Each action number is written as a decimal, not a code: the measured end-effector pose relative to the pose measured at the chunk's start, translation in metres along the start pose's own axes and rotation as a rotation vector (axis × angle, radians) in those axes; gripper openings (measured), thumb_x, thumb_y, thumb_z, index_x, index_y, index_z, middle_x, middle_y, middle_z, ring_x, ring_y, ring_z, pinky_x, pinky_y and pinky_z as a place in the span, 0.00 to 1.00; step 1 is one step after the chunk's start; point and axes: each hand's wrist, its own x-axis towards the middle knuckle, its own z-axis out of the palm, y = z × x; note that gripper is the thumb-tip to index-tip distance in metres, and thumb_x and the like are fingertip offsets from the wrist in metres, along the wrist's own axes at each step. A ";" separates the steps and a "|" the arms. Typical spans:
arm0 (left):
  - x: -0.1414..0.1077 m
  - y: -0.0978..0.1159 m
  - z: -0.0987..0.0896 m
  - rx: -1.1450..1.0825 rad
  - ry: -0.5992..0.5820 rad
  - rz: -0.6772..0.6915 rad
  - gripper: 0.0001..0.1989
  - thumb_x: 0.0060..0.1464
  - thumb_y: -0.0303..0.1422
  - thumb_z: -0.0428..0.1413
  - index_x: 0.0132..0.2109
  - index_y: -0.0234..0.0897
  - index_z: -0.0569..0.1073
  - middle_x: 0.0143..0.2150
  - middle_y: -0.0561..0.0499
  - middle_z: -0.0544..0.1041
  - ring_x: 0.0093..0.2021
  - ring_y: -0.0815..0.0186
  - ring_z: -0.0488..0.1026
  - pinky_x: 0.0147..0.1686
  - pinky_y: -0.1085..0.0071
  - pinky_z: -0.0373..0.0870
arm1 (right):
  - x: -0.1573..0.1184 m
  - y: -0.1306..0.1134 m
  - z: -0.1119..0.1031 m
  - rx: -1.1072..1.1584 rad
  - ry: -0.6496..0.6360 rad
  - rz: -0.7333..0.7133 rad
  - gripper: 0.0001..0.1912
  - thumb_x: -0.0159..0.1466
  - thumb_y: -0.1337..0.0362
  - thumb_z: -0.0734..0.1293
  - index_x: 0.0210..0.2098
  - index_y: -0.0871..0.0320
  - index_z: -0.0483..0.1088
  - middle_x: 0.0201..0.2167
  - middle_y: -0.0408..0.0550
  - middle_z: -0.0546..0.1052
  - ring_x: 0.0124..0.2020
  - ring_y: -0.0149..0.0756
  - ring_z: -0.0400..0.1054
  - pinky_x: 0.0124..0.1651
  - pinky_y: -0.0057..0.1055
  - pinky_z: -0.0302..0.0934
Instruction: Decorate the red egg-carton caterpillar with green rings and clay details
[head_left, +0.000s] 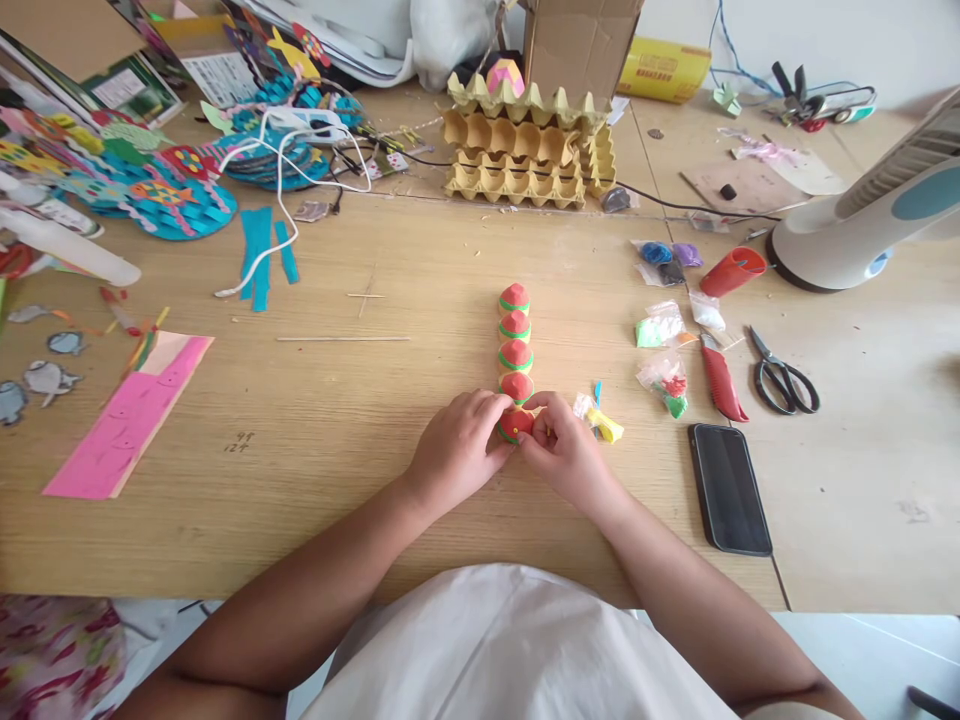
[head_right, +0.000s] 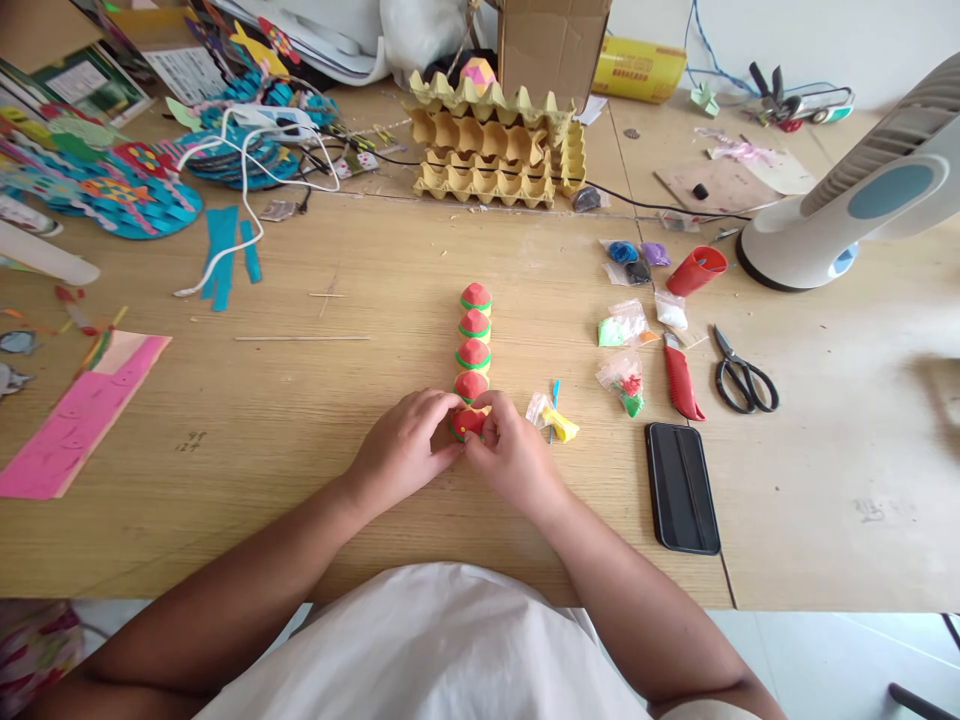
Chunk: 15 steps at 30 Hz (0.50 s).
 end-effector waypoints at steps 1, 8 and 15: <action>0.000 0.000 0.000 0.000 -0.002 -0.001 0.15 0.61 0.29 0.61 0.53 0.40 0.70 0.49 0.45 0.79 0.49 0.52 0.77 0.48 0.56 0.76 | 0.000 0.000 0.000 0.003 -0.003 -0.001 0.17 0.61 0.67 0.65 0.49 0.52 0.65 0.22 0.31 0.61 0.23 0.30 0.59 0.28 0.29 0.51; 0.000 -0.002 -0.002 -0.062 -0.001 0.022 0.21 0.58 0.27 0.64 0.56 0.40 0.69 0.52 0.44 0.79 0.52 0.52 0.77 0.50 0.55 0.76 | 0.000 -0.006 -0.007 0.085 -0.040 0.002 0.17 0.60 0.67 0.66 0.49 0.52 0.64 0.22 0.31 0.61 0.23 0.30 0.57 0.29 0.29 0.51; -0.002 -0.004 -0.006 -0.134 0.056 0.062 0.26 0.58 0.29 0.65 0.61 0.44 0.66 0.56 0.45 0.79 0.55 0.52 0.77 0.53 0.55 0.76 | 0.000 -0.015 -0.020 0.150 -0.045 0.025 0.09 0.63 0.63 0.66 0.43 0.54 0.67 0.23 0.34 0.63 0.23 0.30 0.56 0.28 0.29 0.51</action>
